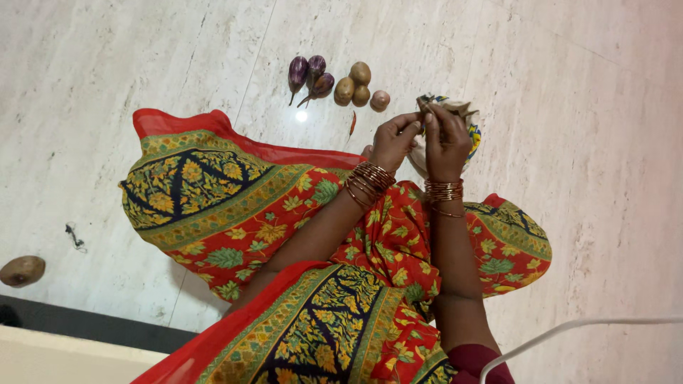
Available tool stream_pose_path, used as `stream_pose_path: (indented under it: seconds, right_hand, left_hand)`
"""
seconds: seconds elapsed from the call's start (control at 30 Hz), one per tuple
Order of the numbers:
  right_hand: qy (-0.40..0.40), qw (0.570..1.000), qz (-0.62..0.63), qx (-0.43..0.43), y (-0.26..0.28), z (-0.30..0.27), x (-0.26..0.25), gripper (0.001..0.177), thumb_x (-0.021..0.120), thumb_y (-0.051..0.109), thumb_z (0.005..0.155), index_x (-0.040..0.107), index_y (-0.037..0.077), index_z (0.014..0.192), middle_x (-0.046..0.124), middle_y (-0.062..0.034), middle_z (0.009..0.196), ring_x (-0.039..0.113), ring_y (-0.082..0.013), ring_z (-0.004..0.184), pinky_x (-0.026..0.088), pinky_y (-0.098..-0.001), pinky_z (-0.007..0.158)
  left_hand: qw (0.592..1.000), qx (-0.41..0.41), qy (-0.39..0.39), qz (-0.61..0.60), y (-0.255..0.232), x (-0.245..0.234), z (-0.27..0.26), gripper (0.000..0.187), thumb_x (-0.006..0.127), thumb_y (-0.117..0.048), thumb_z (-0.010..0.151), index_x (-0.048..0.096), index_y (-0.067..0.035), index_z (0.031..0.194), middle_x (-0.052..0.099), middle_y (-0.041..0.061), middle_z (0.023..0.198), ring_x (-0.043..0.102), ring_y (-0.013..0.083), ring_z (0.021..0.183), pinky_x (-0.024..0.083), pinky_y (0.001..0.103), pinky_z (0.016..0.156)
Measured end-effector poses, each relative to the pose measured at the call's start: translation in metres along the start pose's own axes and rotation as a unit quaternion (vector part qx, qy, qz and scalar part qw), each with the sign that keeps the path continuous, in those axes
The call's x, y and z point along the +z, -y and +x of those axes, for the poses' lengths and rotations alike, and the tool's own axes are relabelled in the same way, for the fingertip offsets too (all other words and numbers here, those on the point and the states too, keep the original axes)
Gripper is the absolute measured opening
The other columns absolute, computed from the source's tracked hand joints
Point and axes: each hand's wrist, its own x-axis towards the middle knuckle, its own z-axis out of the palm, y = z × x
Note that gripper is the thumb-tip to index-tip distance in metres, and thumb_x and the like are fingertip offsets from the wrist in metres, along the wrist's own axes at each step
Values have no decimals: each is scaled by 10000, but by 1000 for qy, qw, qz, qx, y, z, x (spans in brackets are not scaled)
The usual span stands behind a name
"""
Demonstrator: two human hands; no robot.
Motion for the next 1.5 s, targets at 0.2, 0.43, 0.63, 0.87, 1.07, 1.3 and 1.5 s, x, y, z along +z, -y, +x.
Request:
stream_pose_path:
  seconds: [0.2,0.43,0.63,0.87,1.07,1.3,1.5]
  right_hand:
    - [-15,987,134,86,-18,4,-3,168,651,95,1093,731,25,1224,730,-65,1129,681,-98,991,561,-255,816]
    - [45,999,14,-13,12,-9,2,125,695,51,1055,733,-10,1157,739,-111,1058,699,-175,945,559,-314,824]
    - [33,999,25,-29,12,-6,1,129,690,53,1057,725,-12,1164,749,-135,1109,721,-198,1005,576,-318,866]
    - [-14,983,121,138,-6,1,-3,188,683,112,1041,735,5,1186,758,-95,1077,665,-140,875,540,-299,733]
    - [23,999,14,-41,13,-7,2,143,691,70,1064,729,-11,1175,743,-130,1092,702,-192,1026,560,-337,878]
    - [17,998,1,-65,18,-6,1,131,689,71,1067,728,5,1174,750,-134,1097,709,-210,1015,558,-343,882]
    - [-33,996,48,60,-4,1,-7,175,685,96,1052,740,11,1195,742,-115,1069,718,-169,943,587,-307,793]
  left_hand:
    - [999,-15,11,45,-2,7,-4,355,638,-136,1009,693,0,1333,739,58,1010,583,52,711,507,203,637]
    - [996,51,-78,-3,-12,3,0,314,614,-129,1013,698,-2,1288,740,13,999,607,36,741,532,212,652]
    - [998,28,-59,21,-5,0,3,298,633,-132,1016,710,16,1262,744,38,984,605,50,719,535,228,644]
    - [999,5,5,47,5,5,-1,308,651,-134,985,696,9,1254,761,24,1075,687,49,866,566,229,694]
    - [998,35,-53,11,1,-3,4,274,634,-139,1020,711,0,1243,738,20,1008,633,56,783,536,229,676]
    - [999,14,-33,26,5,-7,4,260,625,-142,1022,713,-6,1225,731,11,976,618,60,733,522,222,649]
    - [997,-14,40,57,6,2,-5,305,657,-128,996,703,15,1262,757,22,1047,668,50,838,543,227,694]
